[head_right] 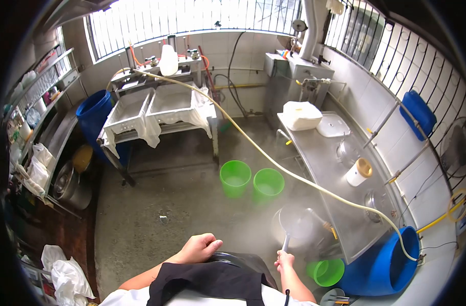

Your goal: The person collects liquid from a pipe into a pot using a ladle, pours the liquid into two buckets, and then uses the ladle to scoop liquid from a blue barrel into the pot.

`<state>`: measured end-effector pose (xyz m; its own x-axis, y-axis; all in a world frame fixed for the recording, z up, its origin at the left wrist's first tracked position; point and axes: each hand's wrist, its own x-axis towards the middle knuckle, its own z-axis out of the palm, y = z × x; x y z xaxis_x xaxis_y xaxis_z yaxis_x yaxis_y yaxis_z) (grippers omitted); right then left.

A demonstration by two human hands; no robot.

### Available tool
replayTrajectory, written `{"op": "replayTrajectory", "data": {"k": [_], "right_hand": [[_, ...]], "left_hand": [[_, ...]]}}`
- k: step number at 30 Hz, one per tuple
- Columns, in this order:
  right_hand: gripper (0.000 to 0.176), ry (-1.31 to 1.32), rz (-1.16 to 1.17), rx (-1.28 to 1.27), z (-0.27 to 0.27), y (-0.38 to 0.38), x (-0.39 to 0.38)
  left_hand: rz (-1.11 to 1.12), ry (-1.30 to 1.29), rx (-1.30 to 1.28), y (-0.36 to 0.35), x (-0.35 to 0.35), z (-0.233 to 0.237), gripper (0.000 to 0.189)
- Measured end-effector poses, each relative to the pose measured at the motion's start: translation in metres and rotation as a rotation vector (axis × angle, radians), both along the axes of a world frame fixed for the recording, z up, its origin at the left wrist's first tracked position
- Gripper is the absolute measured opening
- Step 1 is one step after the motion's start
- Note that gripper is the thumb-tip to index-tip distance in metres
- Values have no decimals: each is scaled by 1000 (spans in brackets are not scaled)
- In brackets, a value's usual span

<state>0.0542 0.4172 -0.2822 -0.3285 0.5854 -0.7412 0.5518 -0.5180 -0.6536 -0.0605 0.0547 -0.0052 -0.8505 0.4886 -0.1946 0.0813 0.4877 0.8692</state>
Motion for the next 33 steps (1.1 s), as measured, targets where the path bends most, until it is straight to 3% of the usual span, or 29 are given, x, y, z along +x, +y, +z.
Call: {"op": "replayTrajectory", "data": {"k": [12, 22, 33], "right_hand": [[12, 12, -35, -46, 9, -2, -5], [13, 103, -96, -112, -17, 16, -11], [16, 34, 38, 135, 14, 9, -14]], "left_hand": [[-16, 15, -7, -4, 1, 0, 36], [-11, 21, -1, -6, 3, 2, 37], [-31, 14, 8, -4, 3, -1, 35]]}}
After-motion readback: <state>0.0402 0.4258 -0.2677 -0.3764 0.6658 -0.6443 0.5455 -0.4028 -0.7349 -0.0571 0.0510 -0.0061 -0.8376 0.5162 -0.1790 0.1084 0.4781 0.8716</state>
